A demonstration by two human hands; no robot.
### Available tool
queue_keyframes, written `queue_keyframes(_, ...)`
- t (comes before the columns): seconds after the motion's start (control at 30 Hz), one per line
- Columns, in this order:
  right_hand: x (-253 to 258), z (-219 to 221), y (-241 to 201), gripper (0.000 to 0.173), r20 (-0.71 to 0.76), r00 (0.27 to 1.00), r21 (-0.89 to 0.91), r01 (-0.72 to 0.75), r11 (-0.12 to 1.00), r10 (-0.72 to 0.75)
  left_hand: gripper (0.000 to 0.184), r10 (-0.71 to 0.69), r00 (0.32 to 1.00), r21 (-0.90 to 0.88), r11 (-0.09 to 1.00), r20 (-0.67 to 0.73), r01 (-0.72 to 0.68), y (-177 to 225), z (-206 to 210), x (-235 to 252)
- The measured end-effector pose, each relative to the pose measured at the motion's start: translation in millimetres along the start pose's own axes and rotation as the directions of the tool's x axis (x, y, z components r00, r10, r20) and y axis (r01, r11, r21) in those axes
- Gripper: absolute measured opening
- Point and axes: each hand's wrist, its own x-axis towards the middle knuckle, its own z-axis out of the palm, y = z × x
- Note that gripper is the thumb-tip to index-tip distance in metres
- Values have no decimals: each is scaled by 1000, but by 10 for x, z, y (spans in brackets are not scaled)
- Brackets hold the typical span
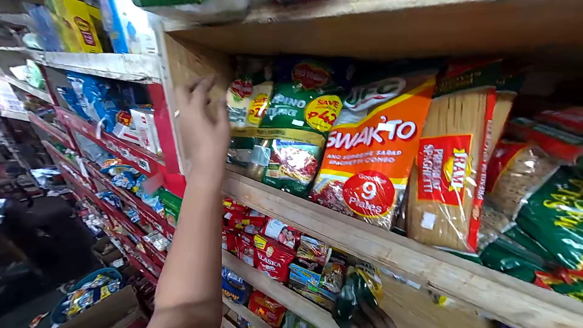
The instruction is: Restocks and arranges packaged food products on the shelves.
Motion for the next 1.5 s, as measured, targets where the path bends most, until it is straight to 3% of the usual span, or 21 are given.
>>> queue_keyframes(0.1,-72,29,152,26,-200,979,111,-8,994,30,25,198,976,-417,882,-96,-220,453,-137,-1365)
queue_keyframes(0.2,-140,-272,318,26,-319,912,432,-103,896,259,19,449,870,-629,741,206,-233,794,-17,-2639)
queue_keyframes(0.27,-234,-548,468,19,-341,844,660,-99,745,414,25,453,759,-682,731,467,-16,867,154,-3247)
queue_keyframes(0.33,-408,-766,559,16,-345,807,785,-31,618,480,32,362,553,-622,671,750,404,947,221,-3587)
queue_keyframes(0.43,-659,-993,502,17,-288,909,760,26,649,301,56,343,108,-233,347,933,908,1202,214,-3664)
queue_keyframes(0.5,-750,-1023,368,22,-200,975,684,68,726,97,73,342,-104,69,115,934,991,1412,227,-3657)
queue_keyframes(0.57,-785,-945,258,26,-160,987,657,124,744,-24,60,284,-271,292,-35,920,956,1624,256,-3587)
queue_keyframes(0.63,-836,-901,253,29,-164,986,714,105,692,20,43,181,-368,387,-88,912,918,1801,285,-3507)
queue_keyframes(0.73,-1036,-927,324,29,-149,900,866,-81,494,410,17,54,-317,320,-66,947,945,1875,302,-3573)
queue_keyframes(0.8,-1146,-967,301,18,-9,674,914,-295,280,739,25,28,-252,253,-56,967,966,1818,299,-3697)
queue_keyframes(0.87,-1212,-1021,257,26,263,518,847,-527,61,814,32,68,-181,185,-62,981,981,1731,302,-3832)
queue_keyframes(0.93,-1278,-1007,238,57,484,531,777,-627,-62,695,44,147,-91,97,-38,985,995,1672,325,-3995)
queue_keyframes(1.0,-1274,-909,214,76,546,615,790,-604,-106,569,60,213,-26,20,28,977,999,1670,325,-4114)
queue_keyframes(1.1,-1158,-737,267,46,481,701,860,-494,-128,526,71,338,38,-93,148,940,985,1626,344,-4137)
queue_keyframes(1.17,-1117,-701,286,46,394,693,880,-474,-30,604,78,463,97,-188,154,881,970,1514,398,-4077)
queue_keyframes(1.23,-1141,-733,338,54,255,715,814,-522,254,651,105,552,182,-277,93,813,956,1487,504,-3984)
queue_keyframes(1.33,-1242,-779,490,54,39,807,577,-499,646,589,99,356,280,-344,131,892,930,1574,496,-3880)
queue_keyframes(1.4,-1282,-824,539,49,-48,851,442,-451,776,522,79,163,250,-296,402,954,867,1662,313,-3784)
queue_keyframes(1.43,-1302,-849,524,49,-62,862,393,-443,806,504,73,98,176,-202,505,979,839,1699,206,-3746)
queue_keyframes(1.47,-1316,-863,501,51,-54,862,373,-450,811,503,68,52,122,-131,529,991,838,1746,122,-3721)
queue_keyframes(1.5,-1332,-856,488,54,-54,856,377,-459,804,514,63,55,163,-169,492,985,854,1785,92,-3741)
